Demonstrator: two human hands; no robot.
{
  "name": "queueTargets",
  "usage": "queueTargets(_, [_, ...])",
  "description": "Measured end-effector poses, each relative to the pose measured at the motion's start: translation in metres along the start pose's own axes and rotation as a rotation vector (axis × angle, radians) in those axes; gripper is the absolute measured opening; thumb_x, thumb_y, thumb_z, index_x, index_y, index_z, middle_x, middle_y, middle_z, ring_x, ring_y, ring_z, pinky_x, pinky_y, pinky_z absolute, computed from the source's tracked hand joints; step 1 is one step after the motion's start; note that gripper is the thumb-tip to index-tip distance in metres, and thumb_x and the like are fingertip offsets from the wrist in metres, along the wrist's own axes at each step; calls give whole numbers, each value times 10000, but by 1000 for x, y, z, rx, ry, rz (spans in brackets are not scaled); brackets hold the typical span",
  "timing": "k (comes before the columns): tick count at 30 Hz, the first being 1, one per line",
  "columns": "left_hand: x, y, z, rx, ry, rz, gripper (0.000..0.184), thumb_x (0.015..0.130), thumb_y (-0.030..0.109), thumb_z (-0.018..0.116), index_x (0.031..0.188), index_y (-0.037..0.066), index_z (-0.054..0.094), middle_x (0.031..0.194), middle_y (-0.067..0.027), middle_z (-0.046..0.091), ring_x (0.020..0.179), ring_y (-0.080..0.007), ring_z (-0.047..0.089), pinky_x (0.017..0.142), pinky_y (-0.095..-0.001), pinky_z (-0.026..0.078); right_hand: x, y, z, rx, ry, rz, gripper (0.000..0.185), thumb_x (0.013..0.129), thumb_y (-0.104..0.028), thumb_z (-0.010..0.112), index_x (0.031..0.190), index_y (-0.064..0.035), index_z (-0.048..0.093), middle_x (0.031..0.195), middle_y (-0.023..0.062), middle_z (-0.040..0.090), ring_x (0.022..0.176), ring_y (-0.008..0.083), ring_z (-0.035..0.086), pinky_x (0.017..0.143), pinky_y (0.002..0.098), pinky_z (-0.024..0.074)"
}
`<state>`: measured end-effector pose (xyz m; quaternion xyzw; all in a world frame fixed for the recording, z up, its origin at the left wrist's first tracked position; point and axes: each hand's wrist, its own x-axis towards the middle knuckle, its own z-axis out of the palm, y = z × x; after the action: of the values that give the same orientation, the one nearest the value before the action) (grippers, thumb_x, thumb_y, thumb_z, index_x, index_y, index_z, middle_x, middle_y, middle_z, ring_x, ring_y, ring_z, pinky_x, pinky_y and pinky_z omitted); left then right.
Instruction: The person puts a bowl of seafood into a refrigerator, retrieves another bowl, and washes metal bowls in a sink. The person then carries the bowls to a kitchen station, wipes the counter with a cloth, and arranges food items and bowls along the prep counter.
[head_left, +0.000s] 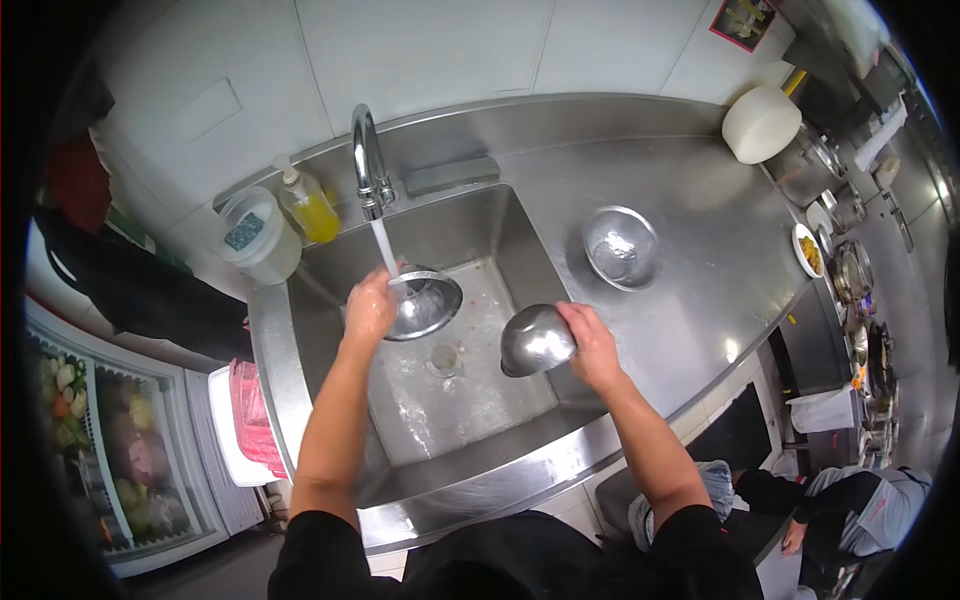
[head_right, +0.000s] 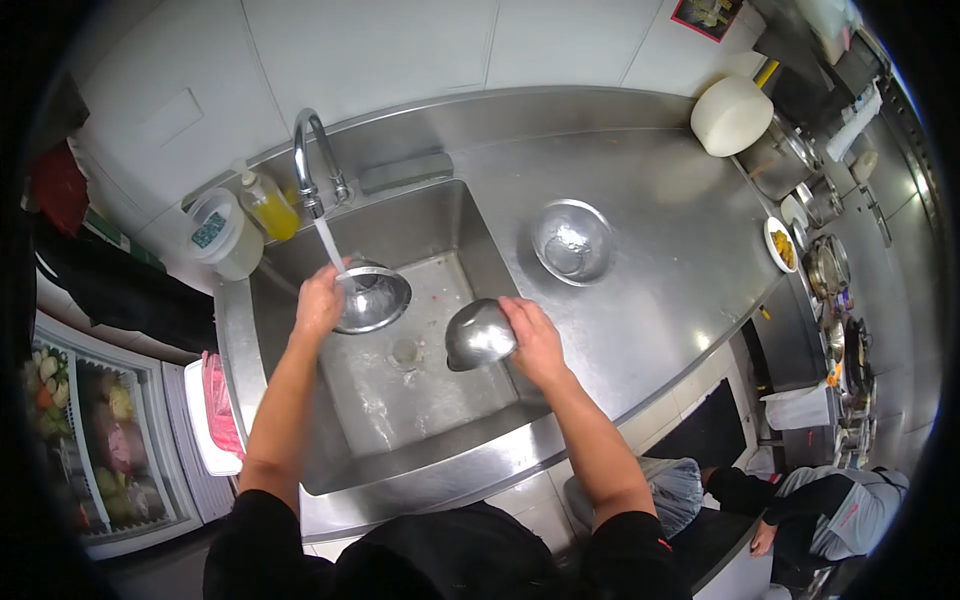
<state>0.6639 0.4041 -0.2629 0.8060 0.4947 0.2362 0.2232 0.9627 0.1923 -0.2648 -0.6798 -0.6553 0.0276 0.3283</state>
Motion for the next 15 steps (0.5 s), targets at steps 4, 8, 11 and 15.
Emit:
queueTargets(4, [-42, -41, 8, -120, 173, -292, 406, 895, 83, 551, 1301, 108, 551, 1243, -191, 591, 1145, -360, 563, 966, -420, 456, 40, -28, 48, -60, -110, -133, 519, 669, 32, 604, 1169, -105, 614, 1121, 65, 594, 1056, 268, 565, 879, 391, 462])
queueTargets(8, [-83, -49, -2, -265, 379, -395, 430, 938, 68, 515, 1367, 91, 493, 1297, -187, 554, 1190, -345, 536, 1000, -392, 426, 86, -63, 116, -22, -227, -118, 408, 732, -27, 602, 1123, -126, 664, 1098, 63, 611, 1042, 271, 574, 874, 411, 462])
queueTargets(11, [-102, -41, -26, -266, 485, -379, 431, 946, 45, 483, 1376, 28, 464, 1350, -190, 513, 1262, -326, 482, 1052, -372, 375, 118, -89, 148, 4, -308, -79, 352, 759, -67, 603, 1093, -139, 688, 1083, 72, 621, 1021, 282, 586, 864, 428, 470])
queueTargets(15, [-120, -42, -50, -325, 558, -341, 456, 930, 6, 492, 1384, 46, 463, 1382, -192, 480, 1305, -324, 439, 1085, -377, 337, 148, -108, 164, -66, -274, -111, 322, 777, -92, 595, 1078, -144, 696, 1079, 88, 621, 1008, 288, 593, 866, 435, 480])
